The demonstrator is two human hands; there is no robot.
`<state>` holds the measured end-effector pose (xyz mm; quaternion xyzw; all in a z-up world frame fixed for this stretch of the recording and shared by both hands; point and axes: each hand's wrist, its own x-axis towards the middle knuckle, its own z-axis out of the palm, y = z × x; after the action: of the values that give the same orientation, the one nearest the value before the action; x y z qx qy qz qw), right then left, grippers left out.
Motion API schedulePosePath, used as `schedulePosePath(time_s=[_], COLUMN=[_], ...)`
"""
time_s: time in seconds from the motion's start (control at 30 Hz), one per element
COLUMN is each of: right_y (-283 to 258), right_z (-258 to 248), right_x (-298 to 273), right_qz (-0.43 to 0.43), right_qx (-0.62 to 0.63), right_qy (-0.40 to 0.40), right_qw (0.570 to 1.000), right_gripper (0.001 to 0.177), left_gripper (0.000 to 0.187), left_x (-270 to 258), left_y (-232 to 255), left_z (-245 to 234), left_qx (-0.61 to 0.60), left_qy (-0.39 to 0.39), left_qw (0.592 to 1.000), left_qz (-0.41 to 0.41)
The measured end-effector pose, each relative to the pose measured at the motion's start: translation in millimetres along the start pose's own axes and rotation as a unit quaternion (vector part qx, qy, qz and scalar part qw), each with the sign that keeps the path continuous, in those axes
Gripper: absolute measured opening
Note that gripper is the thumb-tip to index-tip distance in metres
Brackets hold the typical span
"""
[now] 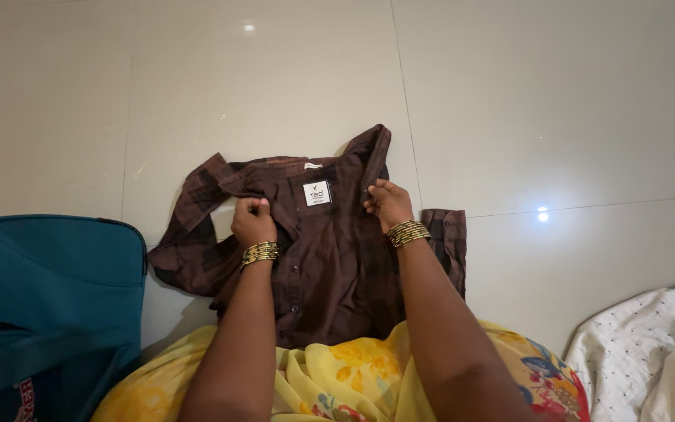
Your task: The person buttons a brown checkered shirt, folds it, and places it inside a blue bag by hand while sitting on the floor.
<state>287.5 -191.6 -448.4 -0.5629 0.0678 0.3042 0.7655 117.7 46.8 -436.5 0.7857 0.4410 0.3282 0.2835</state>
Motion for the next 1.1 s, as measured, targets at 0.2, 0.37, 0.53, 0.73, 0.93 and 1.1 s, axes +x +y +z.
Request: schedulePosePath(time_s=[0.2,0.37,0.53,0.73,0.93,1.1], right_y=[-11.6,-14.5,-18.7,-22.3,-47.8,-80.8], right_z=[-1.3,0.2,17.5,52.4,57.0,42.7], right_x=[-6.7,-9.7,-16.5,-37.9,-58.1,-71.9], right_qz=[0.035,0.041,0.027,-0.015,-0.024,0.162], right_qx=[0.018,-0.005,0.002,-0.136,-0.366,-0.541], right_qy=[-0.032,-0.040,-0.129,-0.165,-0.149,-0.307], right_qw=[0.999,0.998,0.991,0.977,0.918,0.766], right_gripper=[0.009,0.010,0.009,0.011,0.017,0.024], left_gripper=[0.017,0.012,0.009,0.011,0.010,0.009], left_x=[5.5,-2.9,-26.6,-41.6,-41.6,-31.1], left_y=[30.9,52.2,75.3,88.6,78.0,55.7], left_z=[-6.3,-5.3,-0.8,2.3,9.4,15.5], left_qx=[-0.132,-0.204,-0.260,-0.276,-0.272,-0.275], left_qy=[-0.034,-0.132,-0.250,-0.338,-0.339,-0.308], left_qw=[0.991,0.970,0.932,0.900,0.897,0.904], left_qz=[-0.006,-0.005,0.033,-0.024,-0.083,-0.116])
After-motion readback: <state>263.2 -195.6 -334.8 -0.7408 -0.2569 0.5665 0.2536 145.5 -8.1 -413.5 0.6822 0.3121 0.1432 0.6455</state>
